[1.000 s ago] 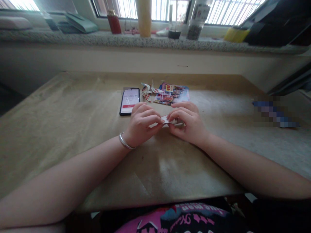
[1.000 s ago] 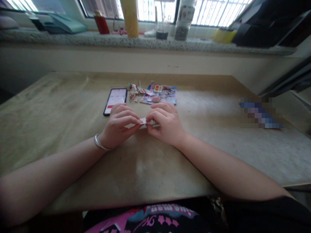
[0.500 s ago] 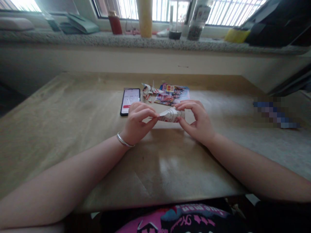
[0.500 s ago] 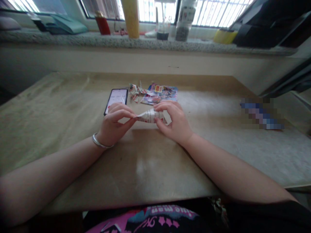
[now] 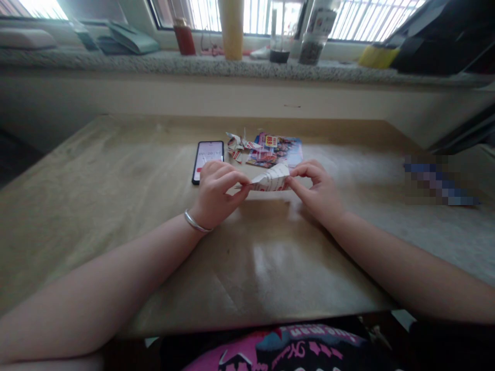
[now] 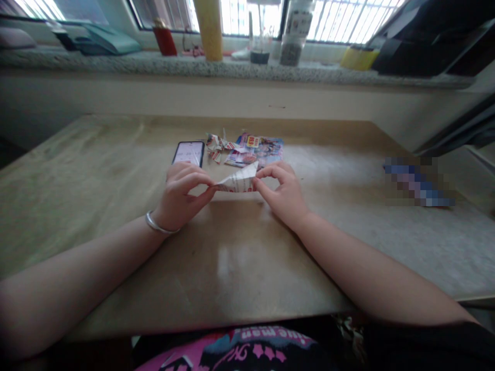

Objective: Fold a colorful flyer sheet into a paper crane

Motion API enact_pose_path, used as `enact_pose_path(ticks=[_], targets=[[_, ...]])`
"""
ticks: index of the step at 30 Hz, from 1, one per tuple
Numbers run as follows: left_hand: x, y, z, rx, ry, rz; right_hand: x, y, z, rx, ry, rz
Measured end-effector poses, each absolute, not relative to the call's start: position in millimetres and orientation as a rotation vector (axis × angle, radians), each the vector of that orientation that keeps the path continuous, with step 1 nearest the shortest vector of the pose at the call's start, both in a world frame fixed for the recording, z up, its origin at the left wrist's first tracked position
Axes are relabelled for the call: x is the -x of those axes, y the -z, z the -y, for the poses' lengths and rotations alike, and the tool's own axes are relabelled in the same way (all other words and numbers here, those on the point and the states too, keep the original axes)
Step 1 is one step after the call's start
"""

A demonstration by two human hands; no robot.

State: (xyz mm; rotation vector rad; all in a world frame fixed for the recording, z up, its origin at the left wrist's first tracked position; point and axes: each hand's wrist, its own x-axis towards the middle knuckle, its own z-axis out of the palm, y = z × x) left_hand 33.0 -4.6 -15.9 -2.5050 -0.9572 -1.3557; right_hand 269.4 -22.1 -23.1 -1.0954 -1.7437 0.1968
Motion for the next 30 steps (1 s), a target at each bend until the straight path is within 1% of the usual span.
enact_pose_path(ticks=[5,11,16,20,24,27,30], targets=[[-30.2,14.1,4.7,2.52,1.236,0.903,-268.6,22.3,22.8,1.091,-0.2,1.766],[-31.0,13.8,6.2,2.546,1.369,0.983,-267.3,18.9,24.5,1.06,-0.188,1.768],[-31.2,12.4,7.0,2.55,1.386,0.995,-266.8,19.5,23.6,1.043,-0.207,1.761],[-28.9,11.8,5.4,2.488,1.364,0.917,-267.5,22.5,20.1,1.079,-0.191,1.763],[-29.7,11.2,7.4,2.394,1.28,0.811,-266.4,18.8,23.0,1.091,-0.053,1.776],[-33.2,10.7,12.2,2.365,1.213,0.77,-261.7,12.9,31.4,0.971,0.131,1.876],[-37.1,10.3,17.0,2.398,1.182,0.72,-254.3,9.6,39.4,0.864,0.231,2.06]])
